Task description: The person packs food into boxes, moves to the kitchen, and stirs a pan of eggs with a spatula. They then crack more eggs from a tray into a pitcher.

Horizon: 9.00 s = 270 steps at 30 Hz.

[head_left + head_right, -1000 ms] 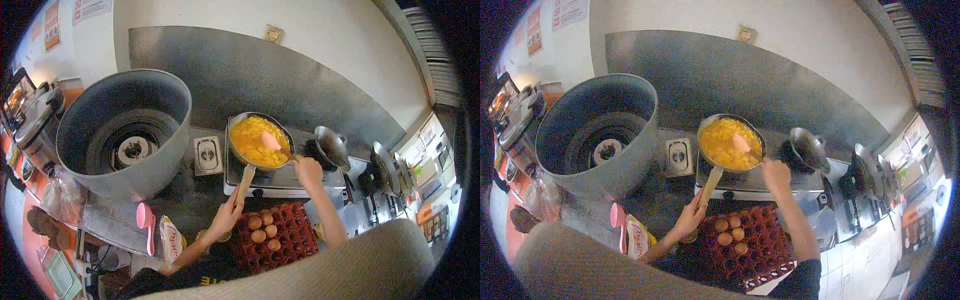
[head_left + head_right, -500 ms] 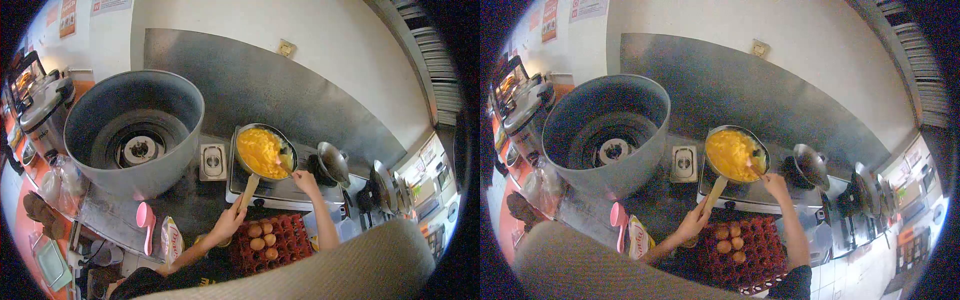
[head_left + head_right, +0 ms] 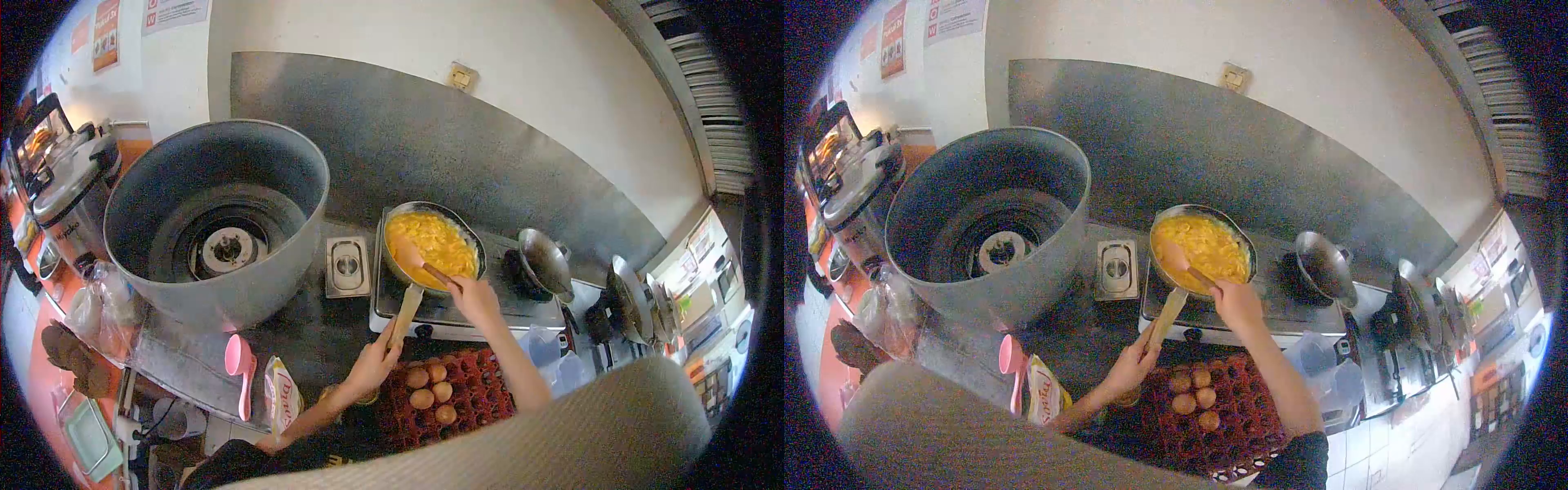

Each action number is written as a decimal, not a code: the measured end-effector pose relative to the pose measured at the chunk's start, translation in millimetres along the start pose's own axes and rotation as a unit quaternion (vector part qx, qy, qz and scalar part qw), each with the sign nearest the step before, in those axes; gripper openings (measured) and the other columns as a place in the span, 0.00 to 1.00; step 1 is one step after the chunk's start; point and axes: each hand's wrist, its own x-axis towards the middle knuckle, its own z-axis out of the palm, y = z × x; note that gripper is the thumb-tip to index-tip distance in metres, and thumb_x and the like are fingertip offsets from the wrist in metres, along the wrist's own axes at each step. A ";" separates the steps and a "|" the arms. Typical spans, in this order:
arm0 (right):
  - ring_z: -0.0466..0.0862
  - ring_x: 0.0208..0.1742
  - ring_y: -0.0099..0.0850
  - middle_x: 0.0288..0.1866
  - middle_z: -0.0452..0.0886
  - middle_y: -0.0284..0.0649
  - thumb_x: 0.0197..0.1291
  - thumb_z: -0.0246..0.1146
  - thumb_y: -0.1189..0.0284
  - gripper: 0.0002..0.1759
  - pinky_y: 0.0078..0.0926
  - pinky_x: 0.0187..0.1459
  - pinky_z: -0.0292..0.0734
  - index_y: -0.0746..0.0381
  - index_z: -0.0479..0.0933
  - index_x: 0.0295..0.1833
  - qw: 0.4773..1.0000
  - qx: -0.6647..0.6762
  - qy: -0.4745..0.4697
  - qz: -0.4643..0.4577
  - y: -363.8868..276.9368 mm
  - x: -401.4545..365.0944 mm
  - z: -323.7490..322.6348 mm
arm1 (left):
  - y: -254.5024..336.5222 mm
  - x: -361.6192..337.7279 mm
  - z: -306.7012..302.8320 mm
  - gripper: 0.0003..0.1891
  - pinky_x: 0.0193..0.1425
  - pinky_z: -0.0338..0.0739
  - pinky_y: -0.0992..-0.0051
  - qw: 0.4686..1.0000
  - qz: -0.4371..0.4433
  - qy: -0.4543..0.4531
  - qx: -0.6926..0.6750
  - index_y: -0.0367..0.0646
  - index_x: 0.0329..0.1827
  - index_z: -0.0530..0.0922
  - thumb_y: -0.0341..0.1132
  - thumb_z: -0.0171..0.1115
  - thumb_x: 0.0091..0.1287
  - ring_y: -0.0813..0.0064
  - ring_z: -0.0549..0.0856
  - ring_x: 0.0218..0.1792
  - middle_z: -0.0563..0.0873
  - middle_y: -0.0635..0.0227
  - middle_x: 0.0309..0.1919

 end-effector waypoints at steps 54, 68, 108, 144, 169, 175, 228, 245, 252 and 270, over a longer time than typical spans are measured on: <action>0.84 0.37 0.50 0.37 0.82 0.48 0.56 0.64 0.62 0.12 0.47 0.38 0.79 0.54 0.81 0.44 0.994 -0.087 0.016 0.069 60.5 4.2 -11.4 | 0.2 0.0 -1.6 0.28 0.28 0.74 0.69 1.000 0.022 0.014 -0.018 0.48 0.74 0.55 0.38 0.50 0.72 0.69 0.79 0.21 0.80 0.57 0.22; 0.70 0.13 0.22 0.19 0.77 0.31 0.59 0.51 0.66 0.11 0.24 0.13 0.61 0.56 0.78 0.34 0.901 -0.117 -0.418 0.000 6.9 111.9 -116.5 | -2.3 1.2 2.3 0.27 0.25 0.71 0.76 0.998 0.018 0.014 -0.052 0.41 0.73 0.57 0.34 0.49 0.72 0.80 0.73 0.21 0.75 0.68 0.21; 0.76 0.50 0.36 0.43 0.77 0.35 0.59 0.60 0.61 0.12 0.46 0.53 0.64 0.50 0.76 0.47 0.972 -0.164 0.110 -0.124 84.5 125.8 25.6 | -13.3 1.9 2.4 0.30 0.25 0.68 0.83 0.985 0.004 -0.054 -0.163 0.44 0.77 0.48 0.30 0.47 0.73 0.85 0.69 0.23 0.71 0.74 0.25; 0.83 0.34 0.48 0.32 0.83 0.49 0.62 0.57 0.64 0.14 0.46 0.36 0.79 0.55 0.78 0.50 0.999 0.015 -0.011 -0.044 -1.1 -17.4 -9.4 | -5.1 2.9 0.1 0.28 0.26 0.70 0.79 0.996 0.033 -0.016 -0.081 0.42 0.75 0.55 0.35 0.48 0.73 0.82 0.72 0.22 0.74 0.71 0.24; 0.82 0.37 0.51 0.34 0.82 0.52 0.58 0.61 0.65 0.13 0.45 0.40 0.77 0.57 0.81 0.46 0.999 0.023 0.022 0.029 135.5 53.4 22.9 | -6.5 2.7 -4.2 0.29 0.25 0.71 0.78 0.996 0.012 -0.020 -0.081 0.46 0.76 0.53 0.32 0.49 0.72 0.82 0.72 0.21 0.75 0.72 0.23; 0.83 0.35 0.51 0.33 0.82 0.54 0.59 0.60 0.66 0.14 0.43 0.39 0.77 0.57 0.81 0.49 0.997 0.077 -0.015 -0.011 98.4 42.3 12.5 | -0.3 1.4 -4.5 0.28 0.25 0.71 0.78 0.997 0.031 -0.015 -0.065 0.45 0.75 0.53 0.33 0.47 0.72 0.82 0.72 0.21 0.74 0.72 0.23; 0.84 0.35 0.50 0.33 0.83 0.50 0.62 0.57 0.63 0.14 0.49 0.38 0.78 0.55 0.78 0.50 0.998 -0.044 -0.015 -0.043 -9.8 -13.2 -4.7 | -9.3 3.9 -7.9 0.29 0.27 0.73 0.72 0.998 0.033 0.000 -0.044 0.42 0.74 0.56 0.35 0.50 0.71 0.77 0.74 0.20 0.76 0.64 0.21; 0.84 0.35 0.49 0.35 0.82 0.48 0.59 0.60 0.65 0.11 0.46 0.37 0.80 0.56 0.78 0.44 0.980 -0.170 0.079 0.070 97.1 10.2 -23.3 | -9.6 4.0 -8.3 0.29 0.27 0.74 0.71 0.998 0.049 0.004 -0.046 0.43 0.74 0.56 0.38 0.50 0.71 0.74 0.77 0.20 0.78 0.63 0.20; 0.83 0.39 0.51 0.36 0.83 0.52 0.56 0.62 0.61 0.14 0.47 0.43 0.79 0.57 0.81 0.44 0.997 -0.036 -0.003 0.069 116.3 45.3 6.6 | -19.3 7.1 -7.3 0.29 0.28 0.73 0.71 0.997 0.057 0.001 -0.055 0.42 0.74 0.55 0.39 0.50 0.72 0.75 0.77 0.21 0.78 0.62 0.22; 0.83 0.34 0.49 0.33 0.83 0.48 0.58 0.61 0.62 0.13 0.45 0.38 0.79 0.56 0.79 0.45 0.999 -0.034 -0.033 -0.025 31.0 9.8 8.2 | -10.1 3.8 -10.1 0.29 0.30 0.75 0.69 0.998 0.030 -0.007 -0.049 0.44 0.74 0.56 0.38 0.51 0.70 0.72 0.78 0.21 0.78 0.58 0.22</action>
